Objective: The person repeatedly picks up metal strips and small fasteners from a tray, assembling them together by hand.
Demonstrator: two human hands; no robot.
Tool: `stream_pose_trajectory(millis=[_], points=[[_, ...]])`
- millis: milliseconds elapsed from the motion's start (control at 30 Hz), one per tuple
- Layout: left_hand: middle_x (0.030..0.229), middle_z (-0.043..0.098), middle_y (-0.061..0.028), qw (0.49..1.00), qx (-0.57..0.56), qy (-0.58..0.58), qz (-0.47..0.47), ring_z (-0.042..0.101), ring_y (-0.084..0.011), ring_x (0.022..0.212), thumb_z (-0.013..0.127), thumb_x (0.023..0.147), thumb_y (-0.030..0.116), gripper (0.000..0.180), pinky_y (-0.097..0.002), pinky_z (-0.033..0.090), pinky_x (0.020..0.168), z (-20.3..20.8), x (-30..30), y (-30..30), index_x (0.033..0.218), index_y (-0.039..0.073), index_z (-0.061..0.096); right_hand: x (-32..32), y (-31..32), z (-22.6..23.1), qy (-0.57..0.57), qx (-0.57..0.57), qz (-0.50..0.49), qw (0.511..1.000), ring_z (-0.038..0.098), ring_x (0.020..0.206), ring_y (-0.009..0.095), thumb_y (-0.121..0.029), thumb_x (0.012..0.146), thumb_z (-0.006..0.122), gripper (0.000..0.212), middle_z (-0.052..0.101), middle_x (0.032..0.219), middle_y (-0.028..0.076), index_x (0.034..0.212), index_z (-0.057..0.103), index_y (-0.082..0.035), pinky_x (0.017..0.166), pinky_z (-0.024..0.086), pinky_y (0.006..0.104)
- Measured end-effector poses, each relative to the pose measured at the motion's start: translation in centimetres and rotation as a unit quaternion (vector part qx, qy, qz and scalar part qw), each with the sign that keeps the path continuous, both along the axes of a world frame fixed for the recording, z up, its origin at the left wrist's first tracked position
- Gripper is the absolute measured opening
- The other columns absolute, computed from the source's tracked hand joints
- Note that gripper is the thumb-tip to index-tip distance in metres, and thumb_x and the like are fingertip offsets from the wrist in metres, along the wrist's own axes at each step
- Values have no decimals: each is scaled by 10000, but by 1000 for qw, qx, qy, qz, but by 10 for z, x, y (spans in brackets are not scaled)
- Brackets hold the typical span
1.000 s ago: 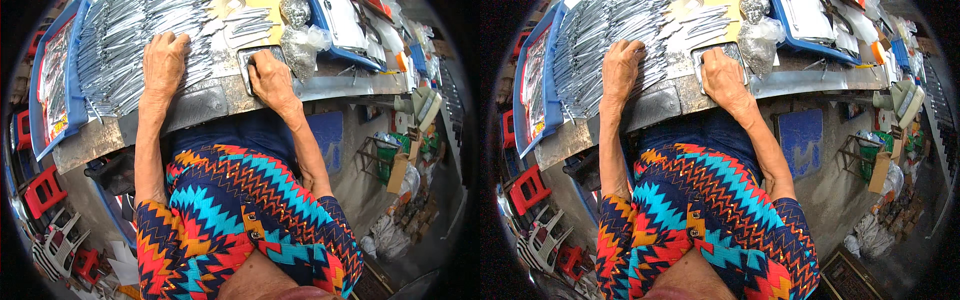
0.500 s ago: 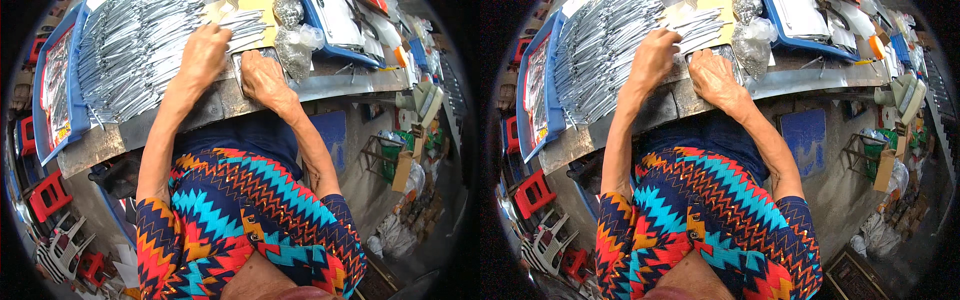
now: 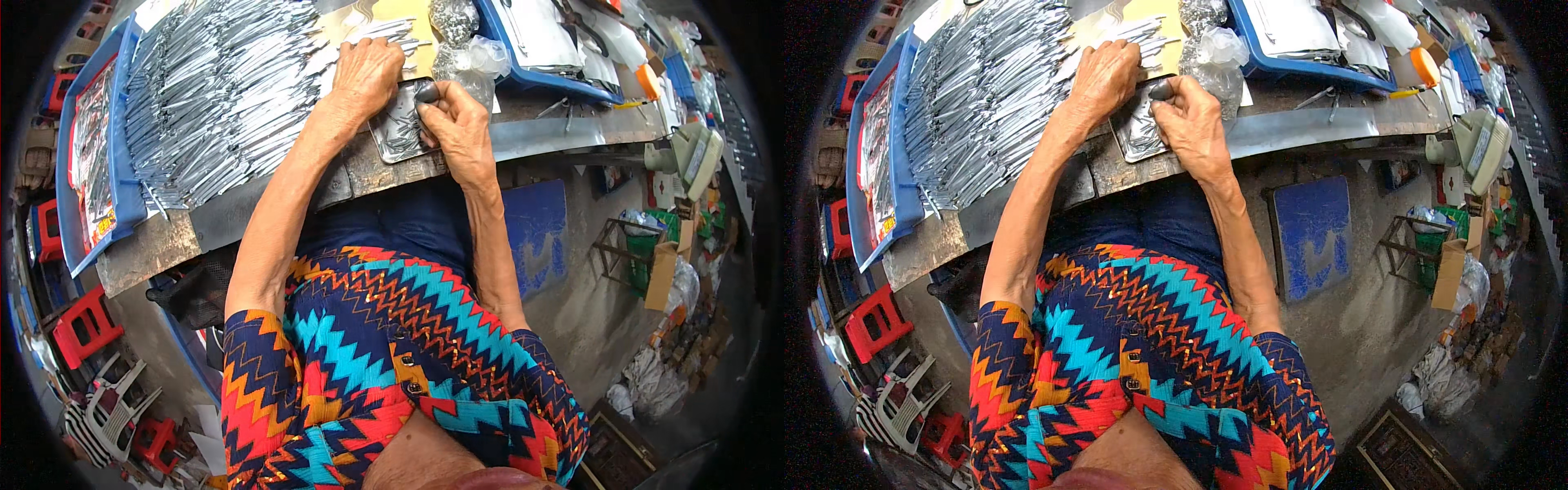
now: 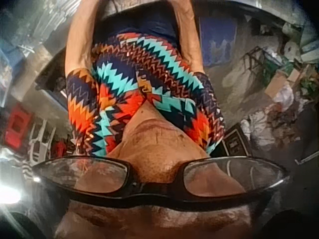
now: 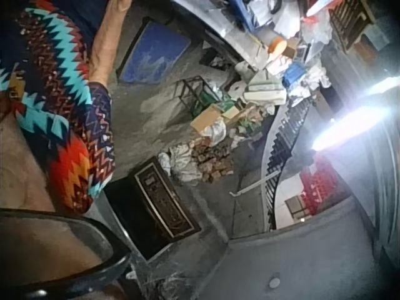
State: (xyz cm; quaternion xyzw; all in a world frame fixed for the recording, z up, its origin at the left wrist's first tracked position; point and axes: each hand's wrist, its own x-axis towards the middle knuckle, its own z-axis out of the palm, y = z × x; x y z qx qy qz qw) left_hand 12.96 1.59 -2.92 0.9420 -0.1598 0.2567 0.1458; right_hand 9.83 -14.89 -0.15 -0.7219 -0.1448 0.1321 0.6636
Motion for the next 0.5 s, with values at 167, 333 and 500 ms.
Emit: stream_pose_trajectory(millis=[167,333,500], points=[[814,610,-133,983,-111,132,65,588,-277,722,561,807,105,115,-369,453,627,22,-17,7,849,0,541,1,0,-3,87,192,18,977,506,579,65,9,823,534,116,542,700,31,928,552,54,506,435,197],[752,607,-60,867,-460,189,-3,568,-103,707,576,840,107,191,-236,455,642,35,-63,9,958,-43,568,-3,8,5,133,255,6,958,544,596,88,-26,837,557,140,568,723,53,944,575,63,552,509,232],[801,625,-75,672,-679,291,-49,587,-113,707,582,828,81,251,-216,464,656,36,-103,5,1030,-66,574,-3,17,-1,130,319,8,939,545,602,92,-65,861,555,137,563,720,51,912,563,61,535,506,244]])
